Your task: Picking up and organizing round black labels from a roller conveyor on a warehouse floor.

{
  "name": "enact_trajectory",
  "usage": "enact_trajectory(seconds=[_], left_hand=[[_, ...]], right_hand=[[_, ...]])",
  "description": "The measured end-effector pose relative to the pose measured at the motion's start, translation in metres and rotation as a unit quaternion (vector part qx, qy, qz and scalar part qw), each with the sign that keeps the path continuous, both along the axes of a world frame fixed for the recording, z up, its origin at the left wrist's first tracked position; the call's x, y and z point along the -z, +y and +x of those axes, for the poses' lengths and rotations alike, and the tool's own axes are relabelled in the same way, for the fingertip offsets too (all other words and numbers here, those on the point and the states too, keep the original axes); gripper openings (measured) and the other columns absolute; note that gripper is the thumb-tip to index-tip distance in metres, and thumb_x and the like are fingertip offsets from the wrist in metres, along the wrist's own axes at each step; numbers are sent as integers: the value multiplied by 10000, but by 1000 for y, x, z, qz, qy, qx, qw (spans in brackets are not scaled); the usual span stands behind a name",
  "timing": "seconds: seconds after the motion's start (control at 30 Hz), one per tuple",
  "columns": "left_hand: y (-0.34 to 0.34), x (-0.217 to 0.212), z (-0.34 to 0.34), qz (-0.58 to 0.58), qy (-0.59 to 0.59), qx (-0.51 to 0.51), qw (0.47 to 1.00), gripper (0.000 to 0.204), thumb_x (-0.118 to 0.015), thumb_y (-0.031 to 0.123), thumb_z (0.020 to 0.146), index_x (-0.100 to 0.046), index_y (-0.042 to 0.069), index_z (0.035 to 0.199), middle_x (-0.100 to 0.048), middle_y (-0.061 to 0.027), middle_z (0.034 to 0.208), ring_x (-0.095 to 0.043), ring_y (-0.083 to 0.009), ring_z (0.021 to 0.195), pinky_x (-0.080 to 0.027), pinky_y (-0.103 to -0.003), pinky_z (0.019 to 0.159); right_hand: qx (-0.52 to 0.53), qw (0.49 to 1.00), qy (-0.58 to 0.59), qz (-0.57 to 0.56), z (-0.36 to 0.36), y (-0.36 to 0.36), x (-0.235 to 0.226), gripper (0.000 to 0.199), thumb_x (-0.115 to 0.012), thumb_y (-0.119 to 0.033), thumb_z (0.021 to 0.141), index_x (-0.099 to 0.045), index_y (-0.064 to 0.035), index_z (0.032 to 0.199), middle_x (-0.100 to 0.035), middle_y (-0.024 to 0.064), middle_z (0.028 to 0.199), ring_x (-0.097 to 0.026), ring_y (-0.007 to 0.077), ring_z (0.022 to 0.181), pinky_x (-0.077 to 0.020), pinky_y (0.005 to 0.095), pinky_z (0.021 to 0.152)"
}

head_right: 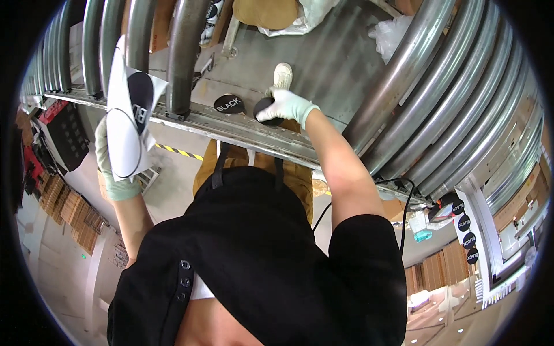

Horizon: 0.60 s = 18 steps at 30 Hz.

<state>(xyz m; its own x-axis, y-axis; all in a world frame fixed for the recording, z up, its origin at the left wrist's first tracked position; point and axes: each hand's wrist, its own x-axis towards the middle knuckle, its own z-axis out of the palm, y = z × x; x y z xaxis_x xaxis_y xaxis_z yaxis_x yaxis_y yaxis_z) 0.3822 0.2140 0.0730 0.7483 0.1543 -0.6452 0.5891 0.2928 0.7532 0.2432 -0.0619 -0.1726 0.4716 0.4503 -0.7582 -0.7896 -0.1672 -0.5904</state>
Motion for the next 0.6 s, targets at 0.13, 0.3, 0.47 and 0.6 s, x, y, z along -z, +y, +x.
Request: enact_trajectory(seconds=[0.13,0.3,0.47,0.6], left_hand=[[9,-13,-24,16,-54,91,994,247,-584,247,902,-614,50,1048,-632,-60,1031,-592,-165,981,-488,-314,883],[-28,-48,-35,2,-28,141,990,102,-609,148,867,-627,50,845,-608,5,790,-557,-81,719,-474,-250,662],[-15,-65,-61,-21,-73,200,977,83,-625,97,870,-624,53,800,-561,44,711,-485,-32,617,-403,-204,558],[-10,-71,-39,177,-310,411,839,127,-680,158,829,-628,42,832,-559,15,702,-525,-67,691,-453,-248,635]], right_hand=[[211,948,207,119,3,-7,-59,358,-743,-55,691,-601,-43,1020,-622,34,905,-578,150,851,-491,319,771],[-66,930,-172,-316,-30,-6,-75,1049,-842,-477,558,-373,-11,1372,-402,286,1338,-439,394,1227,-392,409,1017],[302,919,-253,2,10,35,-168,584,-643,-341,859,-456,-19,1309,-559,149,1198,-529,237,1136,-437,358,957],[372,803,-463,42,32,72,-254,387,-504,-211,964,-503,21,1274,-558,70,1241,-554,179,1071,-410,330,974]])
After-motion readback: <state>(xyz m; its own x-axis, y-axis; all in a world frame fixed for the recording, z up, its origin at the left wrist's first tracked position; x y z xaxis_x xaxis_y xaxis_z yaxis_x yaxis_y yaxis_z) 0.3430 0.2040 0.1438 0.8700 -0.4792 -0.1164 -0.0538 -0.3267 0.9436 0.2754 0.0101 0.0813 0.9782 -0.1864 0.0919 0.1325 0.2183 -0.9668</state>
